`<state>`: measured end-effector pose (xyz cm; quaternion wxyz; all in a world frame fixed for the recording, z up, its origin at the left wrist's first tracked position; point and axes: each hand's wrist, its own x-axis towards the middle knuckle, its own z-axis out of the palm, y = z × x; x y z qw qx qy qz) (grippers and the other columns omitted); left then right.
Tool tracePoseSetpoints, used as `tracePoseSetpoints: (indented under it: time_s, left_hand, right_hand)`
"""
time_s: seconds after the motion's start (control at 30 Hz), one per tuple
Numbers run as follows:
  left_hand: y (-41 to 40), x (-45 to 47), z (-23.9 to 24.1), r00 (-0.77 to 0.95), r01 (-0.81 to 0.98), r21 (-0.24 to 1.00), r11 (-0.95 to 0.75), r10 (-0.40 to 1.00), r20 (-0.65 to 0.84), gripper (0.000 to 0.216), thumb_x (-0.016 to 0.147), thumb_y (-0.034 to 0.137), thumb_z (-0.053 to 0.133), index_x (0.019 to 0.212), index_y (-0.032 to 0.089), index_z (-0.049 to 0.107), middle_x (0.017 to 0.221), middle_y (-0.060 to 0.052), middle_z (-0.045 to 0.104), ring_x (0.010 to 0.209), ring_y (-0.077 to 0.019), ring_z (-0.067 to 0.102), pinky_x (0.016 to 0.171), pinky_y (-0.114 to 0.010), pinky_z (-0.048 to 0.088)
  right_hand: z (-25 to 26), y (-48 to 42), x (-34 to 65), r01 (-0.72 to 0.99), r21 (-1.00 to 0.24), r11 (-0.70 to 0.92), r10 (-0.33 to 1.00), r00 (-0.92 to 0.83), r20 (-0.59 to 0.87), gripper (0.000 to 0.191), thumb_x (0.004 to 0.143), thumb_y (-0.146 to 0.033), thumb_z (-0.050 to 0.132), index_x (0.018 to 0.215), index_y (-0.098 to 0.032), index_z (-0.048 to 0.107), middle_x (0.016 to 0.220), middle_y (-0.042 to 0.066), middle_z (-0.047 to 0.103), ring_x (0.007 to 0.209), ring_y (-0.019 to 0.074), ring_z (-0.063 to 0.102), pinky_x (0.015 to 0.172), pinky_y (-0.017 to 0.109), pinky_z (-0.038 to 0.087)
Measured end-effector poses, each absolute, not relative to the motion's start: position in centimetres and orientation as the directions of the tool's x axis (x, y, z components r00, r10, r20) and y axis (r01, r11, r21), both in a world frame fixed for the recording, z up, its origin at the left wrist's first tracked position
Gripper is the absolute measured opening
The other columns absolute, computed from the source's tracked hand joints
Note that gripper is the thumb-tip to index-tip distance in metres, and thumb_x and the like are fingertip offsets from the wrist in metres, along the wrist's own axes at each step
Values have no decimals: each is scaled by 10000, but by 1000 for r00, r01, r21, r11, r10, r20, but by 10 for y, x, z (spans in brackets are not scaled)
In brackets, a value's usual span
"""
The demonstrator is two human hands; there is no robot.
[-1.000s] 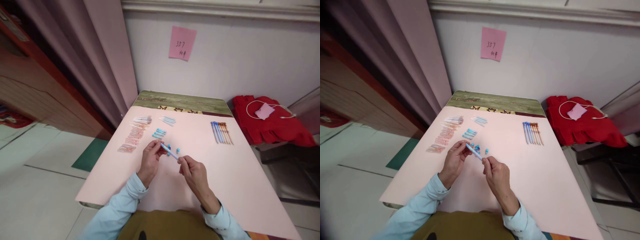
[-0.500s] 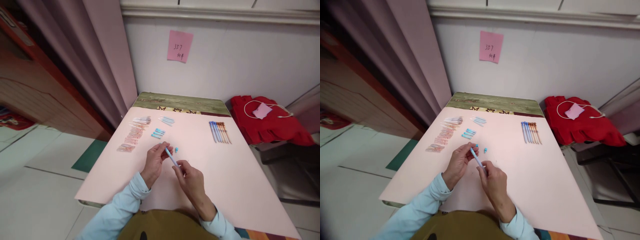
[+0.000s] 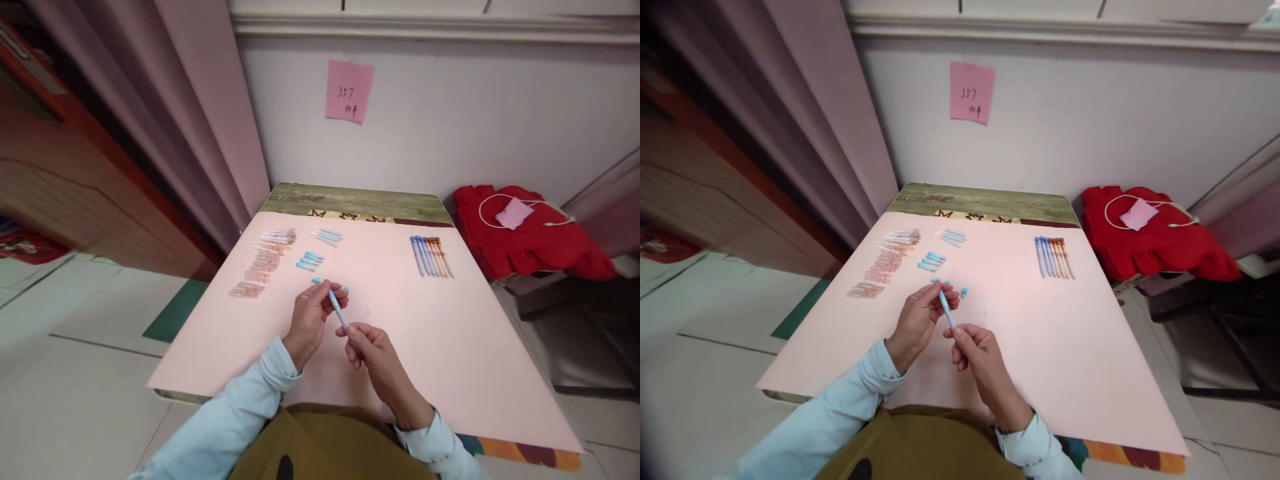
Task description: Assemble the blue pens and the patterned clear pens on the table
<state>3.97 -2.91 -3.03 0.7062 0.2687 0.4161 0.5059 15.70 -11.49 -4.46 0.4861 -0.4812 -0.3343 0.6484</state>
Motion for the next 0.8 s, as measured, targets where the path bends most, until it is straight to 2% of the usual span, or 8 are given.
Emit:
tracePoseSetpoints:
  time_s: [0.13, 0.3, 0.47, 0.53, 0.6, 0.73, 0.8]
  left_hand:
    - [-30, 43, -36, 129, -472, 806, 357, 932, -338, 328, 796, 388, 704, 904, 79, 686, 787, -118, 724, 731, -184, 686, 784, -339, 539]
    - [-36, 42, -41, 180, -487, 771, 410, 911, -371, 451, 801, 499, 677, 1013, 102, 651, 875, -144, 733, 735, -199, 696, 759, -362, 552]
    - [-49, 39, -49, 189, -404, 814, 417, 909, -372, 324, 712, 355, 791, 877, 104, 670, 844, -105, 726, 694, -163, 676, 690, -296, 544]
    - [-52, 39, -52, 185, -399, 817, 416, 909, -372, 303, 713, 349, 787, 840, 96, 677, 819, -100, 721, 675, -153, 668, 694, -295, 542]
    - [-53, 40, -54, 184, -409, 814, 412, 911, -368, 300, 715, 350, 782, 832, 93, 681, 801, -98, 719, 680, -155, 670, 715, -301, 541]
    - [-56, 42, -55, 162, -422, 812, 403, 915, -370, 312, 723, 358, 771, 871, 101, 675, 774, -89, 716, 683, -168, 679, 715, -306, 537]
    - [-58, 43, -53, 160, -433, 806, 404, 914, -373, 320, 733, 367, 763, 888, 101, 674, 793, -96, 719, 701, -173, 684, 724, -305, 536]
  right_hand:
    - [-49, -114, 161, -194, -946, -259, 966, -41, -256, 425, 831, -541, 637, 971, -142, 671, 615, 14, 636, 513, 101, 529, 528, 214, 422]
    - [-59, -114, 161, -66, -982, -179, 982, 45, -182, 354, 854, -495, 620, 942, -156, 671, 623, 17, 646, 544, 121, 557, 563, 230, 457]
    - [-64, -122, 155, 219, -972, -83, 985, 165, -46, 284, 873, -444, 606, 991, -194, 671, 640, 5, 655, 567, 139, 589, 580, 230, 451]
    - [-66, -125, 154, 263, -963, -62, 983, 183, -13, 268, 880, -433, 597, 987, -202, 680, 633, -3, 641, 565, 136, 586, 576, 226, 443]
    - [-67, -125, 152, 207, -977, -58, 984, 175, -21, 275, 893, -437, 576, 957, -193, 686, 606, -11, 605, 546, 128, 564, 562, 222, 436]
    - [-68, -123, 147, -77, -988, -130, 982, 124, -139, 327, 888, -476, 571, 882, -164, 666, 560, -27, 539, 478, 101, 473, 487, 211, 396]
    - [-69, -122, 145, -147, -979, -138, 981, 112, -155, 328, 880, -479, 581, 883, -160, 658, 565, -27, 540, 481, 98, 466, 482, 207, 395]
